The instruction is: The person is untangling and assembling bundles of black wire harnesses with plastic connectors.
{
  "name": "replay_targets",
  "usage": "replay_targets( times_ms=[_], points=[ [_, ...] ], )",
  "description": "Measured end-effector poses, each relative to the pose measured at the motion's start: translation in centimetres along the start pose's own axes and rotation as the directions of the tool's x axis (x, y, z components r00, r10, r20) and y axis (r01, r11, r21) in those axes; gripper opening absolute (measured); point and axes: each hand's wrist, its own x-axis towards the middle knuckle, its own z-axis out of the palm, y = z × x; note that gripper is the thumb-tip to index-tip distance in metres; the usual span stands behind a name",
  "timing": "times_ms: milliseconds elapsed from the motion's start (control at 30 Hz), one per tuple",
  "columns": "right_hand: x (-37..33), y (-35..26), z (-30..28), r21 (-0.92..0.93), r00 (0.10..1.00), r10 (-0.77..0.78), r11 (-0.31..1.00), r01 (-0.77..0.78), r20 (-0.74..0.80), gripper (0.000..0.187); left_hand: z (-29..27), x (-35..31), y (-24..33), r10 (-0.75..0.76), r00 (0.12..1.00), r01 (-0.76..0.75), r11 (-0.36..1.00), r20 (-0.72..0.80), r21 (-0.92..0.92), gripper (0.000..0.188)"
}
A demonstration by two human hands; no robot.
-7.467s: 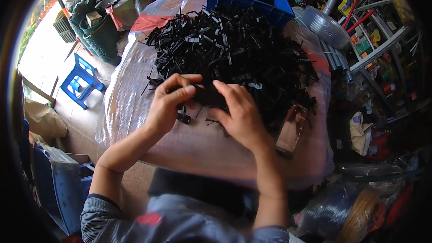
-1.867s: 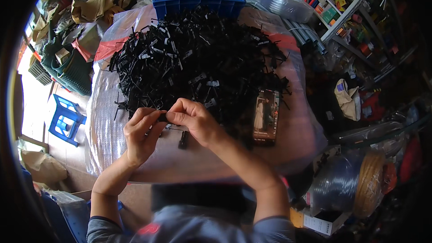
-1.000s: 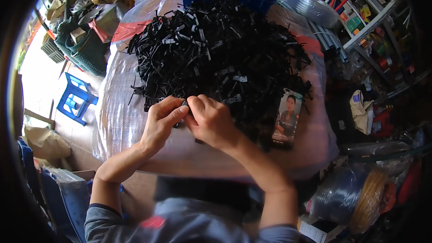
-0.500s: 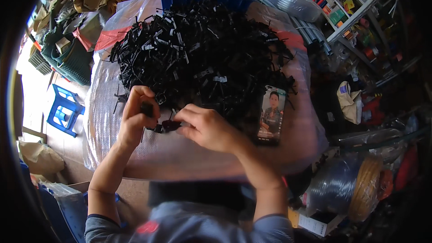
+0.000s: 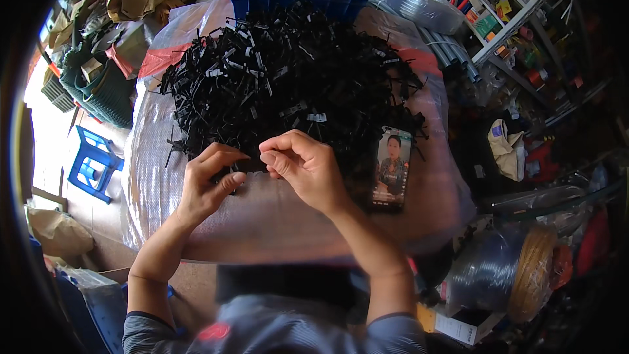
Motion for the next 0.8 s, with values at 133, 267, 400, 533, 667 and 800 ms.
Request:
replay_targets(
  times_ms=[133, 267, 400, 533, 667, 800],
  points=[
    [0.1, -0.1, 0.4, 0.199, 0.990, -0.004, 0.979, 0.032, -0.139, 0.021, 0.0, -0.3, 0.4, -0.156, 0.987, 0.157, 0.985, 0.023, -0.065, 0.023],
    [0.1, 0.7, 0.6, -0.094, 0.974, -0.223, 0.970, 0.225, 0.026, 0.020, -0.2, -0.2, 0.5, -0.199, 0.979, 0.189, 0.968, -0.044, -0.162, 0.022],
    [0.3, 1.4, 1.3, -0.295, 0.920, -0.379, 0.872, 0.391, 0.097, 0.016, 0.1, -0.7, 0.6, -0.017, 0.995, 0.005, 0.994, -0.100, -0.114, 0.024],
    [0.3, 2.0, 2.3, -0.017, 0.980, -0.197, 0.980, 0.198, 0.028, 0.012, 0.3, -0.9, 1.1, -0.029, 0.990, 0.019, 0.997, -0.138, -0.071, 0.024],
    [0.0, 2.8, 1.7, 0.414, 0.939, 0.241, 0.850, -0.326, 0.245, 0.014, 0.3, -1.0, 1.3, 0.137, 0.980, -0.123, 0.987, -0.146, 0.099, 0.026],
    [0.3, 2.9, 1.6, 0.439, 0.952, 0.198, 0.852, -0.285, 0.235, 0.007, 0.4, -0.9, 1.2, 0.164, 0.976, -0.146, 0.981, -0.145, 0.128, 0.025]
  ],
)
